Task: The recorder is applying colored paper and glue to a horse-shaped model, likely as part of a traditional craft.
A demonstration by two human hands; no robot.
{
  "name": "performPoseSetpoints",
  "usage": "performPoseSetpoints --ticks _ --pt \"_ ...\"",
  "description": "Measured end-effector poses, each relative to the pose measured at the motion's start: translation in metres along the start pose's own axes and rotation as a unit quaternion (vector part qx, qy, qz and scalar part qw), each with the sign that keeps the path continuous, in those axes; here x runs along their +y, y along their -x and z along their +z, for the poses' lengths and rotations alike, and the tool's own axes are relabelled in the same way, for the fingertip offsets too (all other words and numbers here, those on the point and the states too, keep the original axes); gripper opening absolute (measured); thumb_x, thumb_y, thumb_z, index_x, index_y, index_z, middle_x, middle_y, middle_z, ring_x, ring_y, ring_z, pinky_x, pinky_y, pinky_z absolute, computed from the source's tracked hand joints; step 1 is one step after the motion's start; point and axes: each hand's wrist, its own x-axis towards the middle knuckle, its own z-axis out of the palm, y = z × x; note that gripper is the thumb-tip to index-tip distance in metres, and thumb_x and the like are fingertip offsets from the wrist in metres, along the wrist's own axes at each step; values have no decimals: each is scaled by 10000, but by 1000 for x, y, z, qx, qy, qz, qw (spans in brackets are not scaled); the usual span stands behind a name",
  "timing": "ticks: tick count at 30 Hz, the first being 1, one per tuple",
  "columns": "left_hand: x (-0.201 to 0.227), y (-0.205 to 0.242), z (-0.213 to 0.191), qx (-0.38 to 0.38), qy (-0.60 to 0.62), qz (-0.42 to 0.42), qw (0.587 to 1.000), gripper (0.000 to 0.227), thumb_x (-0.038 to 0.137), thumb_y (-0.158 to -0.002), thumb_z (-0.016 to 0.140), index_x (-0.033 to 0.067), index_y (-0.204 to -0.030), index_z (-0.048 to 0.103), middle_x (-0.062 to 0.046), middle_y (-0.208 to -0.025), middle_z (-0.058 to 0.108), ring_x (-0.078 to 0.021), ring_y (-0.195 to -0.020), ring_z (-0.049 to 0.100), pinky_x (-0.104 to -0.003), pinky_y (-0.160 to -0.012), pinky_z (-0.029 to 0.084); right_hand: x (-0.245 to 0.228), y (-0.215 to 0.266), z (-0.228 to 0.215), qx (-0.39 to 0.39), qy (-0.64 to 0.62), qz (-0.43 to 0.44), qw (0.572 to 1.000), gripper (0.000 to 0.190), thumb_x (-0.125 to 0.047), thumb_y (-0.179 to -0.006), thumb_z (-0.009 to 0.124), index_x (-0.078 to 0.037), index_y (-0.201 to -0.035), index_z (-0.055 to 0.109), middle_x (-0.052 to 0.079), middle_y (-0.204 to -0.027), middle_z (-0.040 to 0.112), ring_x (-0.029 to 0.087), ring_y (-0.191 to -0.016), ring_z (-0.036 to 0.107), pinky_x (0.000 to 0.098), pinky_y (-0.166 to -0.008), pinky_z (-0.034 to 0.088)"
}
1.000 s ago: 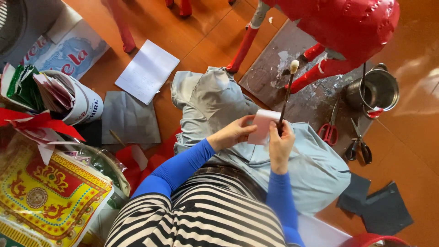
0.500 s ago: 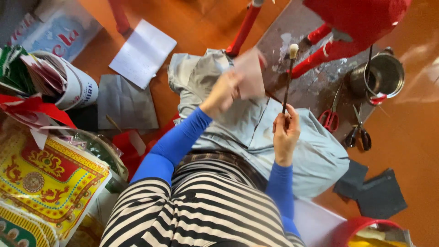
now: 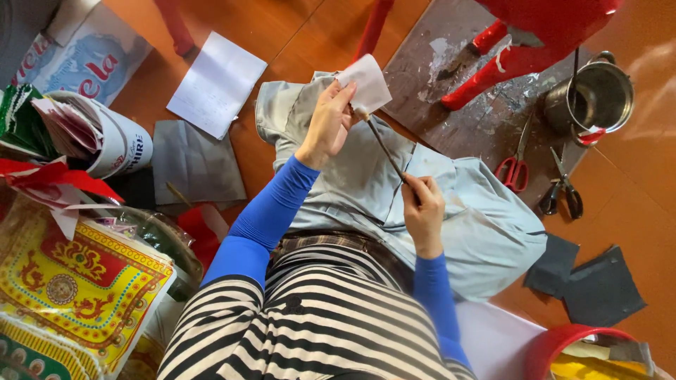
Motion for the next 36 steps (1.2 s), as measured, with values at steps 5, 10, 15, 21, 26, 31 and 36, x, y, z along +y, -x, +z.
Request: performPoseSetpoints --ticks 5,10,15,21,26,31,36 --pt "-4 3 3 31 4 -46 998 308 174 -1073 518 72 -1361 554 -31 -1270 660 -144 -1115 666 -345 -896 595 12 -1 -5 13 31 31 999 157 15 -1001 630 8 -1137 708 135 -895 635 233 -702 608 333 -618 454" --pt "-40 -11 -30 25 -12 -63 998 255 191 -1113 555 84 -1343 578 -5 -1169 655 -60 -913 602 -224 -677 482 45 3 -15 -58 29 -42 997 354 64 -919 507 -13 -1229 661 120 -832 654 258 -748 662 355 -686 516" --pt "-45 -18 -14 -78 172 -101 977 225 119 -1157 531 0 -1344 570 -50 -1056 671 -106 -818 629 -252 -658 500 156 -35 -110 231 196 58 951 241 23 -1054 558 17 -1266 672 143 -879 667 271 -729 635 404 -643 525" --pt "-85 -29 -31 41 31 -204 978 273 294 -1069 551 91 -1246 594 1 -1044 701 -129 -877 704 -315 -735 585 325 -119 -229 171 462 170 853 248 -52 -945 594 32 -1127 741 304 -987 708 481 -911 677 562 -811 534" --pt "-90 -40 -35 -3 49 -198 979 266 308 -1145 577 68 -1247 626 -13 -1015 688 -144 -848 666 -332 -728 542 277 -183 -229 31 485 129 864 194 -124 -925 644 -9 -1011 774 317 -945 698 485 -894 666 565 -815 528" --pt "-73 -45 -47 27 98 -256 961 319 316 -1061 558 64 -1242 632 -39 -1105 734 -174 -971 723 -359 -872 597 271 -195 -190 18 597 -28 802 119 -206 -850 705 -98 -842 757 165 -838 727 359 -773 714 462 -641 572" --pt "-97 -54 -56 -8 237 -327 915 380 311 -1060 542 -4 -1255 627 -128 -1144 731 -243 -987 740 -395 -885 615 181 -159 -33 -360 68 244 898 327 -117 -949 608 -49 -1255 700 123 -1060 755 205 -884 693 365 -765 568"
